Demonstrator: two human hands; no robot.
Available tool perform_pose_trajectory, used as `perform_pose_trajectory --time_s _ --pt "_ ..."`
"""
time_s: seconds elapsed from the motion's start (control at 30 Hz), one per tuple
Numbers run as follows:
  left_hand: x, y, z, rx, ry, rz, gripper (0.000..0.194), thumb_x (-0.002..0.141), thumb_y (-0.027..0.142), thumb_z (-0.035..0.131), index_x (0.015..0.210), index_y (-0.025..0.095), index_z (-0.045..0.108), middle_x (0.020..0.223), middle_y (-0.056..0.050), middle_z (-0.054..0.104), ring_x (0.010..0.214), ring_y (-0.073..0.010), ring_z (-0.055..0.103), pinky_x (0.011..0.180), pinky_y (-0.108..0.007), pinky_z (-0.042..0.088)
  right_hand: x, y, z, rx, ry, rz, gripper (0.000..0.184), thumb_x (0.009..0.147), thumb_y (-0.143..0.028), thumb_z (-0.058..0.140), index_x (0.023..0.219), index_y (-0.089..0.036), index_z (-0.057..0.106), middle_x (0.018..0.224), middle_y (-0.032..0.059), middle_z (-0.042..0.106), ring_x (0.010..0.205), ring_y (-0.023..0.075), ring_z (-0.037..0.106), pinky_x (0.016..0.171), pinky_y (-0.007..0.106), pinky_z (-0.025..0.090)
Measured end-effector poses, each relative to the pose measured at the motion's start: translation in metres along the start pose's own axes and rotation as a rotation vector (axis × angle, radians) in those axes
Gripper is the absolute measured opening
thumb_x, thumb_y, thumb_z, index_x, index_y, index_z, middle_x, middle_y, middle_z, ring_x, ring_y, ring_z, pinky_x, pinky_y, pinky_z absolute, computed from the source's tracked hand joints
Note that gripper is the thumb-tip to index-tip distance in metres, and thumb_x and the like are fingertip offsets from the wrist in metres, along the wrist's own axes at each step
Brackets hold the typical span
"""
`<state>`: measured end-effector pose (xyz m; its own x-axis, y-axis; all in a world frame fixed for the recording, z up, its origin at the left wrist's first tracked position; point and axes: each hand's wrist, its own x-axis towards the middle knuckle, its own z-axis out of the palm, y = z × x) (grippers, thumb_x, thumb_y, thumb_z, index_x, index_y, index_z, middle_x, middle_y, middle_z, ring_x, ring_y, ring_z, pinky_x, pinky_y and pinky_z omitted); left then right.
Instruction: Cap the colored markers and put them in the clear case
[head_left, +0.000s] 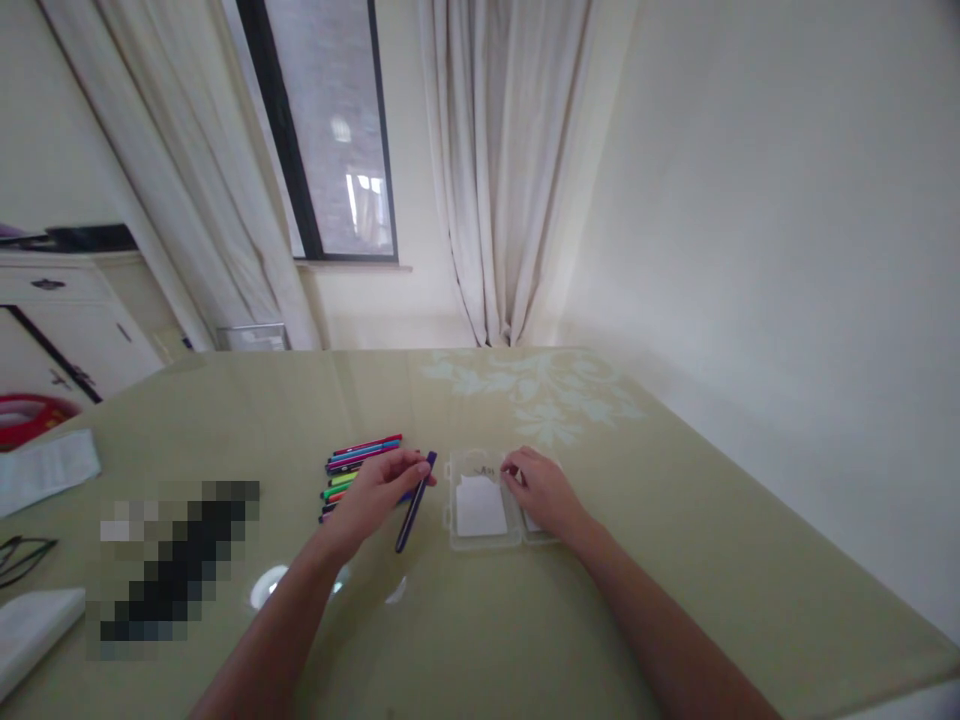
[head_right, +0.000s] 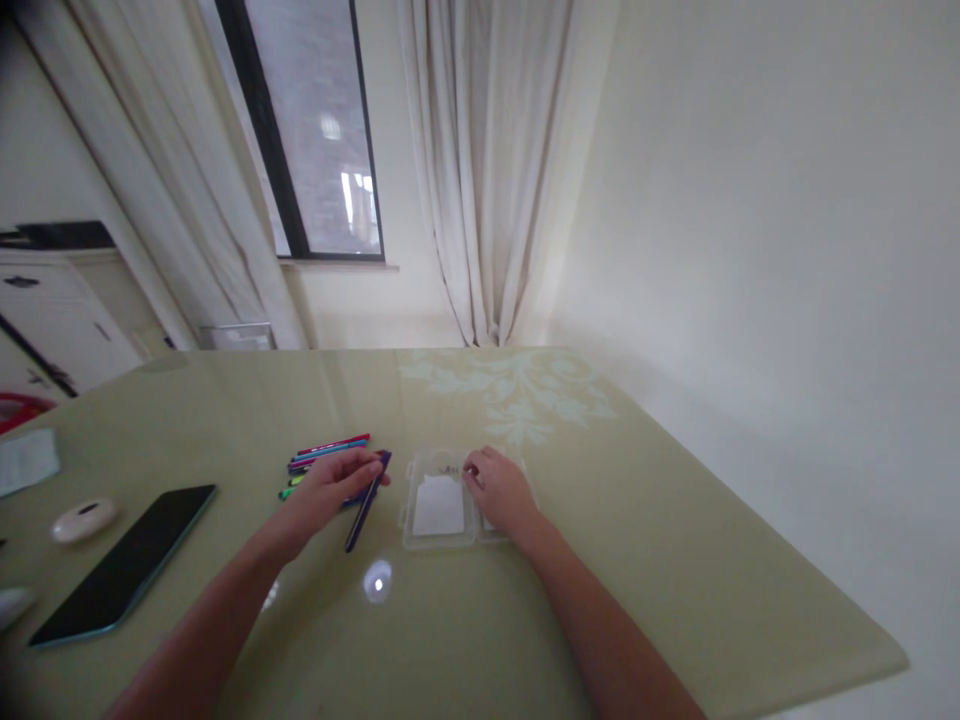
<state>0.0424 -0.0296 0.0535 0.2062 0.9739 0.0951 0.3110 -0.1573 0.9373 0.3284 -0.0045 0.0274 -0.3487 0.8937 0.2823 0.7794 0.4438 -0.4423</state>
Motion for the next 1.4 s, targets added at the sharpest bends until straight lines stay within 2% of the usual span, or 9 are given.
perform_pose_trajectory --time_s 0.1,0.23,0.43,0.63,0.8,0.97,1.13,1.27,1.4 --pt "0.001 0.002 0.014 -0.214 0.079 -0.024 0.042 0.086 0.055 0.068 0.105 0.018 0.071 0.090 -0.007 0.076 0.078 -0.0183 0.066 0.067 -0.026 0.045 -0.002 -0.008 0.000 0.085 0.078 -0.056 0.018 0.100 -0.021 0.054 0.095 -0.017 0.070 0.091 0.0070 0.069 0.085 0.0186 0.063 0.079 0.031 0.045" --pt "0.001 0.004 0.027 -0.325 0.101 -0.003 0.041 0.085 0.052 0.073 0.105 0.017 0.071 0.092 -0.008 0.077 0.079 -0.0175 0.067 0.066 -0.025 0.047 -0.002 -0.034 -0.004 0.367 0.160 -0.102 0.022 0.102 -0.032 0.054 0.103 -0.019 0.072 0.096 0.0067 0.072 0.086 0.0179 0.065 0.080 0.030 0.048" --pt "0.000 0.009 0.037 -0.387 0.189 0.005 0.041 0.076 0.052 0.081 0.094 0.017 0.069 0.078 -0.001 0.071 0.065 -0.0128 0.063 0.056 -0.021 0.045 0.018 -0.075 0.000 0.730 -0.102 -0.010 0.039 0.086 -0.039 0.076 0.120 -0.020 0.067 0.084 0.0032 0.075 0.073 0.0170 0.068 0.066 0.027 0.051" --pt "-0.001 0.010 0.042 -0.361 0.269 -0.034 0.044 0.070 0.054 0.084 0.084 0.017 0.066 0.067 0.003 0.065 0.056 -0.0112 0.059 0.050 -0.021 0.044 0.014 -0.078 0.023 1.033 -0.132 0.093 0.044 0.083 -0.038 0.076 0.121 -0.019 0.065 0.084 0.0036 0.076 0.074 0.0191 0.071 0.059 0.027 0.053" --pt "-0.002 0.009 0.042 -0.262 0.188 -0.019 0.041 0.077 0.052 0.076 0.096 0.017 0.071 0.075 -0.002 0.072 0.065 -0.0162 0.066 0.058 -0.026 0.050 0.006 -0.066 0.025 1.167 -0.080 0.135 0.054 0.083 -0.037 0.075 0.131 -0.020 0.058 0.088 0.0037 0.075 0.077 0.0187 0.073 0.064 0.029 0.059" --pt "-0.002 -0.003 0.043 -0.045 0.134 -0.011 0.035 0.084 0.049 0.067 0.098 0.017 0.071 0.088 -0.006 0.075 0.071 -0.0197 0.068 0.065 -0.031 0.054 0.011 -0.050 0.023 1.134 0.015 0.223 0.054 0.080 -0.033 0.075 0.130 -0.023 0.058 0.085 -0.0007 0.069 0.075 0.0162 0.072 0.069 0.032 0.063" --pt "-0.007 -0.007 0.035 0.089 -0.051 0.030 0.037 0.081 0.046 0.072 0.108 0.020 0.072 0.112 -0.010 0.073 0.091 -0.0241 0.070 0.079 -0.037 0.057 0.013 -0.039 0.033 1.067 -0.061 0.309 0.050 0.081 -0.026 0.072 0.129 -0.023 0.057 0.085 -0.0006 0.069 0.075 0.0176 0.073 0.070 0.033 0.064" --pt "-0.013 -0.004 0.031 0.165 -0.226 0.070 0.064 0.069 0.037 0.086 0.128 0.027 0.064 0.132 -0.008 0.062 0.115 -0.0278 0.063 0.099 -0.043 0.053 0.013 -0.037 0.043 0.961 -0.047 0.270 0.043 0.084 -0.020 0.067 0.126 -0.021 0.059 0.084 0.0000 0.069 0.075 0.0171 0.072 0.071 0.032 0.063" --pt "-0.015 -0.007 0.033 0.197 -0.273 0.060 0.085 0.058 0.034 0.093 0.134 0.027 0.055 0.138 -0.009 0.053 0.119 -0.0290 0.060 0.102 -0.045 0.052 0.013 -0.037 0.046 0.834 -0.021 0.238 0.042 0.085 -0.019 0.066 0.127 -0.020 0.060 0.084 0.0013 0.069 0.075 0.0175 0.071 0.071 0.032 0.061"
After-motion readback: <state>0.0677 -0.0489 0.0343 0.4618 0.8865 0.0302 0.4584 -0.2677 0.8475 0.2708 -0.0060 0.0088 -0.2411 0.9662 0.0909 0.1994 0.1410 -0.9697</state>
